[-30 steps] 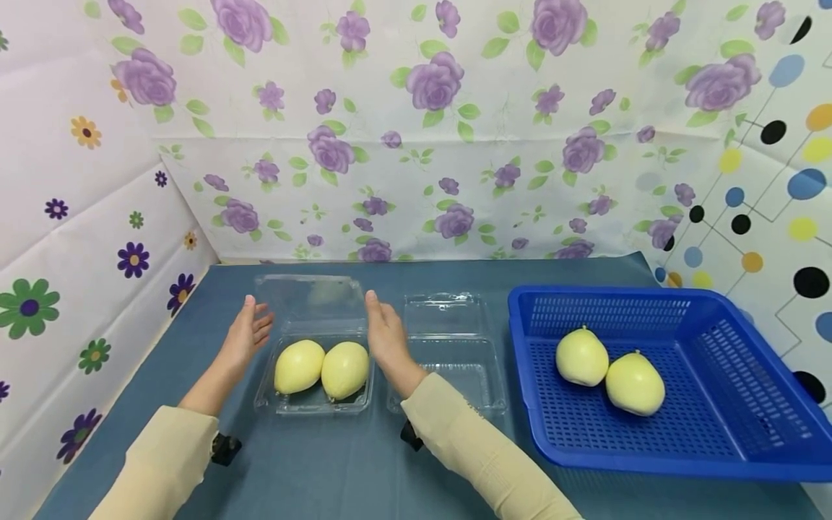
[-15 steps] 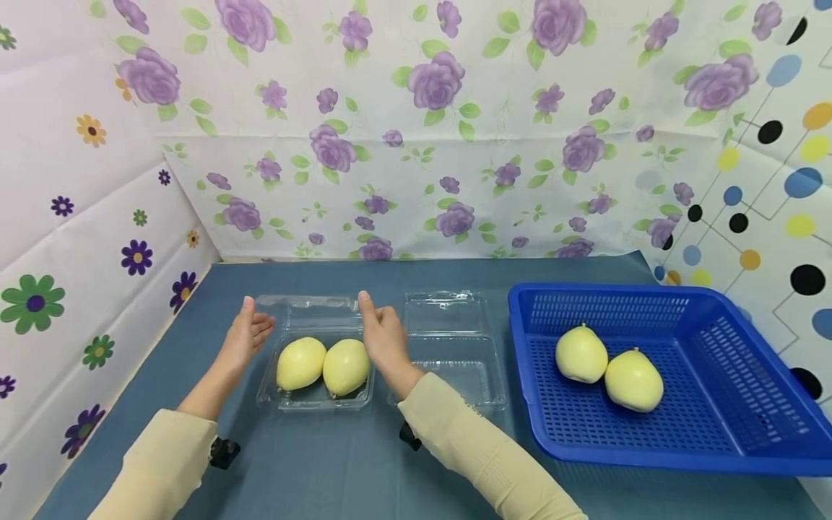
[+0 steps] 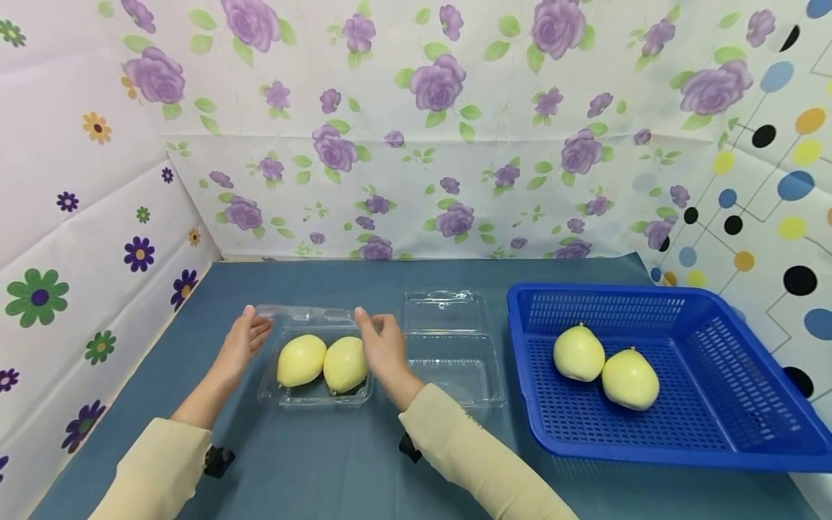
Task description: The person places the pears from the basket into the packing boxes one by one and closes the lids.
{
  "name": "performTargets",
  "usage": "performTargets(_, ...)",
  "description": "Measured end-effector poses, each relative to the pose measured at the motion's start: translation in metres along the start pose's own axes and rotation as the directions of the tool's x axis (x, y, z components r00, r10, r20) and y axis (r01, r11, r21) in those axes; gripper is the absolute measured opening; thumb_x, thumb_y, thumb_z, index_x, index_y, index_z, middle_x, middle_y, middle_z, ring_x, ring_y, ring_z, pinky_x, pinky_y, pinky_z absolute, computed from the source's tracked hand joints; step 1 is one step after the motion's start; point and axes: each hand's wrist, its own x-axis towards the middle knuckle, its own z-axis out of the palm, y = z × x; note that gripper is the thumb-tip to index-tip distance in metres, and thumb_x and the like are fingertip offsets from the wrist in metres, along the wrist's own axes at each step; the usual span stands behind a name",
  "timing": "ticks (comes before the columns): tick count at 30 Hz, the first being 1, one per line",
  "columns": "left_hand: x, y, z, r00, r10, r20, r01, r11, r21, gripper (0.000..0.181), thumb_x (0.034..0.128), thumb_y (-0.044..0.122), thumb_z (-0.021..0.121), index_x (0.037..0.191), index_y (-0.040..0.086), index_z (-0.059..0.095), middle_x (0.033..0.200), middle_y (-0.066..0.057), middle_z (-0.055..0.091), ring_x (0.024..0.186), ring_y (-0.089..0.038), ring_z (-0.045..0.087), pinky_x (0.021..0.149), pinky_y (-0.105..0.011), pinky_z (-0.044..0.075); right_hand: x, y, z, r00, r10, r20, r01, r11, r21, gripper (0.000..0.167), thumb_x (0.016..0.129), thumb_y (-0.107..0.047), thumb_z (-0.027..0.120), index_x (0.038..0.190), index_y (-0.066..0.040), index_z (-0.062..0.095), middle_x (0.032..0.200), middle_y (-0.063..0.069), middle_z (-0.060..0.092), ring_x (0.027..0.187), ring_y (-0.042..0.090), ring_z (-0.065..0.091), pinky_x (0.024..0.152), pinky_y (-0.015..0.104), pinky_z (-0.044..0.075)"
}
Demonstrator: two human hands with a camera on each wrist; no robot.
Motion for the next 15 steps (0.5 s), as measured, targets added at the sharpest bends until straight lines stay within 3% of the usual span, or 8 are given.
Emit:
performTargets(7, -0.014, -0.009, 0.004, 0.999, -0.010, -0.052, 0.010, 1.000, -0.004, 0.073, 0.1032, 0.048, 0.012, 0.147, -0.011, 0.010, 0.151, -0.033, 0.018, 0.142, -0.043, 0.018, 0.117, -0.050, 0.015, -0.011, 0.004, 0.007, 0.998, 0.035, -0.043, -0.032, 0.997, 0.066, 0.063, 0.097, -0.050, 0.046, 0.131, 0.003, 0.045, 0.131, 0.021, 0.050, 0.125, 0.036, 0.046, 0.102, 0.050, 0.040)
performTargets(15, -0.027, -0.014, 0.008, 0.992, -0.048, -0.120, 0.048, 0.999, -0.010, 0.070, 0.1040, 0.041, 0.016, 0.144, -0.017, 0.016, 0.147, -0.036, 0.020, 0.139, -0.047, 0.020, 0.115, -0.053, 0.019, -0.020, 0.012, 0.013, 0.998, 0.006, -0.061, 0.000, 0.995, 0.103, 0.062, 0.099, -0.045, 0.045, 0.133, 0.007, 0.043, 0.131, 0.025, 0.050, 0.123, 0.038, 0.048, 0.102, 0.050, 0.041)
